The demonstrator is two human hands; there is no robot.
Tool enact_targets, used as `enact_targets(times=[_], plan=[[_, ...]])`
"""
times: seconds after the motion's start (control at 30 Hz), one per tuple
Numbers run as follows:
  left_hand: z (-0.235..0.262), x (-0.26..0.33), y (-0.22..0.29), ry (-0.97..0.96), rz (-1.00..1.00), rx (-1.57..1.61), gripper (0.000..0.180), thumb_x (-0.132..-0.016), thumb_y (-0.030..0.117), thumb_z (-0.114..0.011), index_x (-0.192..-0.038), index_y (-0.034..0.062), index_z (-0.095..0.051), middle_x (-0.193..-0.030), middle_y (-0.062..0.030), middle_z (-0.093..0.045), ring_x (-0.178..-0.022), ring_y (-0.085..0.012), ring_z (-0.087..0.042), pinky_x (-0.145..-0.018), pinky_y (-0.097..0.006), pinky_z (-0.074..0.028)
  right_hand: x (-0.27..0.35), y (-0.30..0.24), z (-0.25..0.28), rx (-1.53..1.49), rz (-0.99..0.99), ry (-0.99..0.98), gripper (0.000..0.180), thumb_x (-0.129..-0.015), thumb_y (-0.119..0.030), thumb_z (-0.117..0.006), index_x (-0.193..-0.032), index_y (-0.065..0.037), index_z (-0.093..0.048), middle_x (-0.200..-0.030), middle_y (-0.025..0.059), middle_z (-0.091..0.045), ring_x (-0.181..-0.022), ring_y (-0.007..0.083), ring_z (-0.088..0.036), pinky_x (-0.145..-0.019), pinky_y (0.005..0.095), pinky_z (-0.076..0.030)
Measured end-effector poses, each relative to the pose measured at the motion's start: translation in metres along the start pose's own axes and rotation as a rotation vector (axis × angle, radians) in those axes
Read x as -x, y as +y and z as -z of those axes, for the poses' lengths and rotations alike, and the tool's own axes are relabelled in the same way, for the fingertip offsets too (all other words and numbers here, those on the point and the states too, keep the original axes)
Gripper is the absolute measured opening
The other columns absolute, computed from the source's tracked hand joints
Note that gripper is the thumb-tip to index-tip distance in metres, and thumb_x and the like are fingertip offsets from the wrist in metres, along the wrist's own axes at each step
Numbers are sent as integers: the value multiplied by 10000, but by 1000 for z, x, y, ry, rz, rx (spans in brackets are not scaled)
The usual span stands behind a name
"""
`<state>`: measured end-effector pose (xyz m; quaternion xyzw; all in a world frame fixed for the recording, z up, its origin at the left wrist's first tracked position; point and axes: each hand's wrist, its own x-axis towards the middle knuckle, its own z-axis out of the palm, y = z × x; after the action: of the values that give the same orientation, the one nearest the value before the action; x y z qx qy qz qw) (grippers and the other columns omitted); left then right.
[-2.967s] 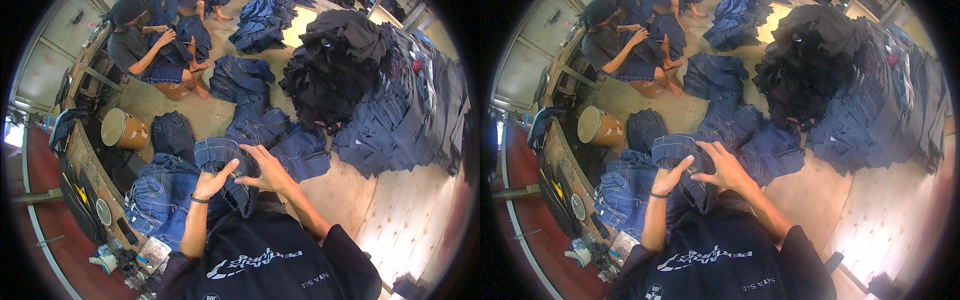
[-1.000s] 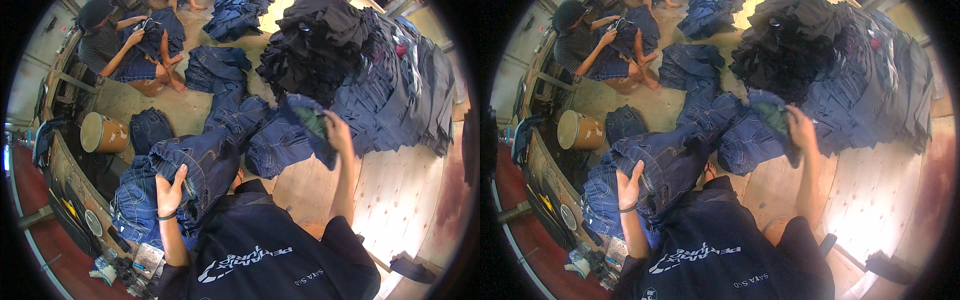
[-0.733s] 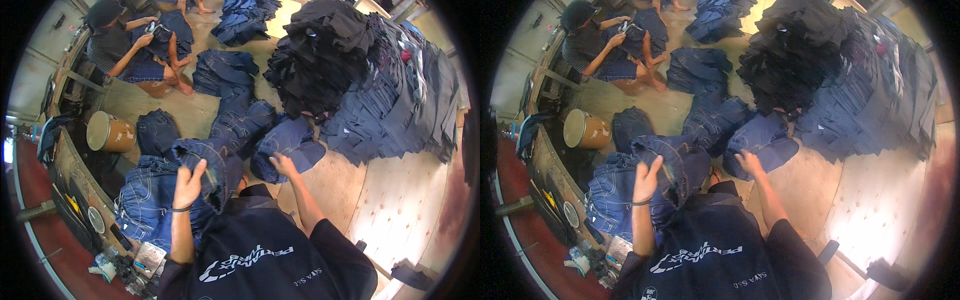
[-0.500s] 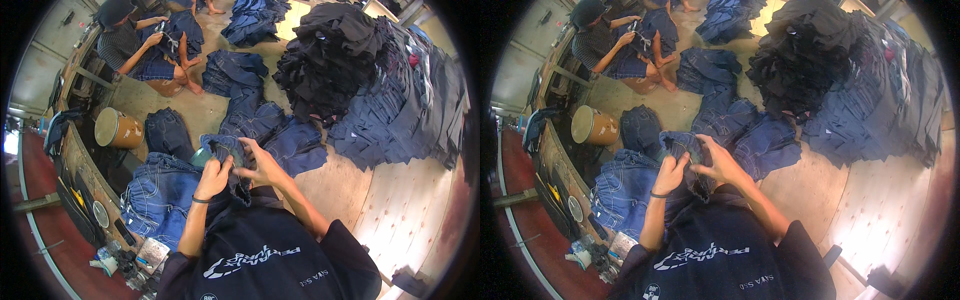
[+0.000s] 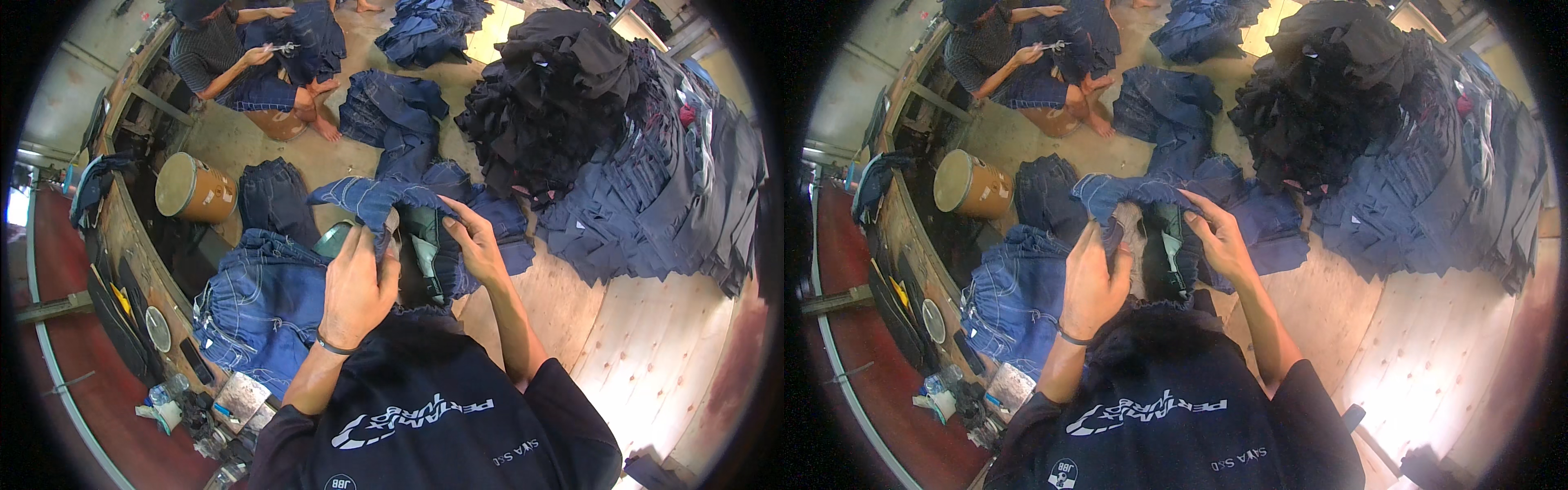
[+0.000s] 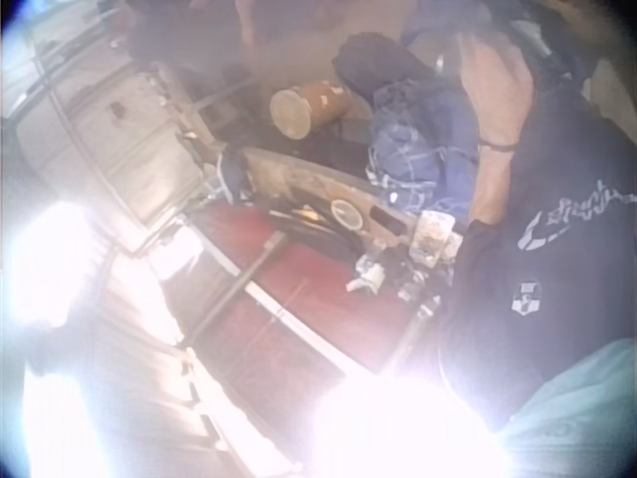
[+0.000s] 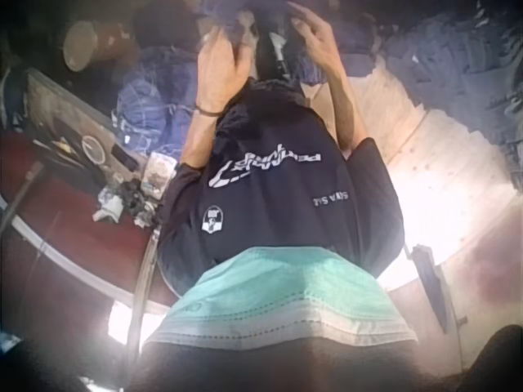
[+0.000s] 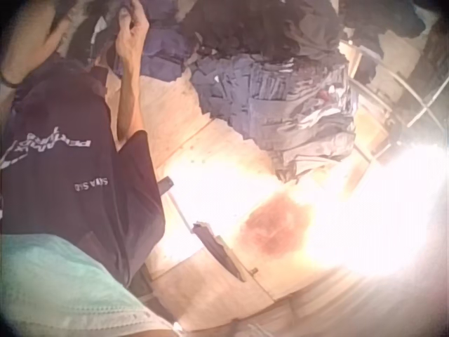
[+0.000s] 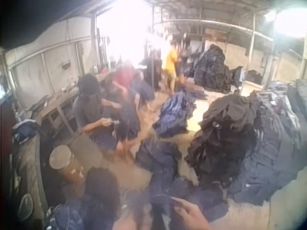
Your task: The person repeatedly picks up denim shorts from a pile, turns them inside out, and folds them by hand. They place the folded items into a growing stack on the table. Other workers are visible in the background performing similar tasks.
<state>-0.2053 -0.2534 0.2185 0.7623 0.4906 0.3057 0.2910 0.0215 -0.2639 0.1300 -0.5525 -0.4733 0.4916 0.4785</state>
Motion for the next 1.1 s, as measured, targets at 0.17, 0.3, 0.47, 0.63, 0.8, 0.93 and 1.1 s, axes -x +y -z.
enact_targets(times=[0.17,0.3,0.47,0.63,0.8,0.93,1.1], plan=[[-3,3,-5,-151,109,287,503,-996,263,-747,-1354,-64,-612,-1214,-259,-670,-1021,-404,-712,-863,-449,-584,0,11,32,104,-13,53,387,-1049,-112,-624,-1418,-3,-667,-785,-79,-511,-719,51,-417,-649,245,-361],[22,7,-38,-32,39,36,404,-971,208,-767,-1314,8,-696,-1304,-185,-672,-1205,-359,-661,-1033,-444,-537,-17,3,119,430,-103,233,352,-1053,-79,-629,-1386,24,-676,-896,-91,-577,-794,24,-473,-740,195,-409],[94,50,-79,354,111,-479,348,-941,145,-775,-1271,39,-736,-1388,-179,-635,-1329,-372,-578,-1145,-480,-449,2,-13,206,629,-76,380,355,-1034,-113,-611,-1359,5,-694,-1141,164,-792,-992,225,-726,-932,346,-537],[145,101,-113,378,338,-698,440,-982,252,-763,-1341,11,-680,-1397,-220,-625,-1312,-427,-576,-1127,-516,-444,19,33,210,959,-117,393,373,-1005,-151,-623,-1353,-45,-707,-1187,287,-737,-1078,444,-721,-943,477,-559],[138,141,-141,277,446,-709,725,-955,343,-791,-1539,18,-510,-1427,-263,-594,-1348,-468,-536,-1157,-547,-410,44,198,157,1174,-327,416,420,-1007,-228,-634,-1415,-134,-668,-1081,275,-705,-1054,448,-716,-900,545,-574],[136,153,-144,273,449,-627,881,-894,383,-842,-1596,31,-444,-1473,-272,-561,-1377,-478,-511,-1183,-549,-381,69,317,91,982,-690,-109,466,-976,-357,-707,-1376,-118,-694,-1180,267,-751,-1118,444,-725,-965,528,-580],[153,166,-136,169,465,-655,900,-791,456,-917,-1465,-2,-535,-1411,-243,-600,-1352,-461,-533,-1192,-543,-374,77,307,14,674,-445,-197,455,-996,-325,-707,-1355,-45,-705,-1141,254,-771,-1047,357,-767,-939,435,-587]])
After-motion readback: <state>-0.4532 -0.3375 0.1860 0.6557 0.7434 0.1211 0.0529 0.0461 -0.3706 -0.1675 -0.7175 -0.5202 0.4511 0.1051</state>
